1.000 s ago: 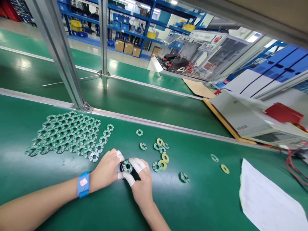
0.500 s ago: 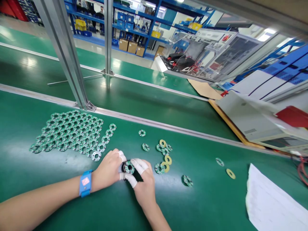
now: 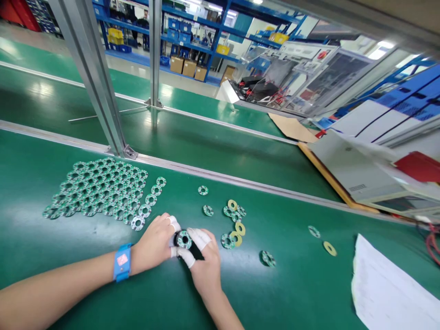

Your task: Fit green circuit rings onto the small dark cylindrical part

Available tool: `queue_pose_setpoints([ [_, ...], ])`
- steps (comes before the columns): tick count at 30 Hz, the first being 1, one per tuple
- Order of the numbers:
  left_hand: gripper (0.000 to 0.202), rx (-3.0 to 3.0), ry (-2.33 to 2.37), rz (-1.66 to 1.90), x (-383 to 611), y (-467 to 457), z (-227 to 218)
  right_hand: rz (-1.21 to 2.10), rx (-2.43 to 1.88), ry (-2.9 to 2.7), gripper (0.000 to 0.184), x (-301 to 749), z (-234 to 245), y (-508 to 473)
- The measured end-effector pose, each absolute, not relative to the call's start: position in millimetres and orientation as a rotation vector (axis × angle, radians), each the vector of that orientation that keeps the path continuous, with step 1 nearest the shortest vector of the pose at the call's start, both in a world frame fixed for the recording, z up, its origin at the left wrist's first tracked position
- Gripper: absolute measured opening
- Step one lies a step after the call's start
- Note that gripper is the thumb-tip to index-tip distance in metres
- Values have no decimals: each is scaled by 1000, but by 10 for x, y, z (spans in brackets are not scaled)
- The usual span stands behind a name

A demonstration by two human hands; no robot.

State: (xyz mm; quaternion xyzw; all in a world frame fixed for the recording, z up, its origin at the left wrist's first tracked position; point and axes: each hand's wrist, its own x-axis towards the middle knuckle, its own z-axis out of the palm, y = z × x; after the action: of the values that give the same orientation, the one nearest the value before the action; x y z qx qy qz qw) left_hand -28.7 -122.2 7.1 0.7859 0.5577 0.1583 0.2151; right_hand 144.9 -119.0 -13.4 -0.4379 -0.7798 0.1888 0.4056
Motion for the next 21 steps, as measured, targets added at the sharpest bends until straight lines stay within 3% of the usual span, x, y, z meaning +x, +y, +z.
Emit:
queue_pose_setpoints([
  [8,30,2147,1551,434,-296,-1221,72,511,-1117,-2040,40,1419,-52,-1204],
  [21,26,2175,1553,470,-294,-1240,10,316,-1107,-2147,31,1484,-149,-1210],
])
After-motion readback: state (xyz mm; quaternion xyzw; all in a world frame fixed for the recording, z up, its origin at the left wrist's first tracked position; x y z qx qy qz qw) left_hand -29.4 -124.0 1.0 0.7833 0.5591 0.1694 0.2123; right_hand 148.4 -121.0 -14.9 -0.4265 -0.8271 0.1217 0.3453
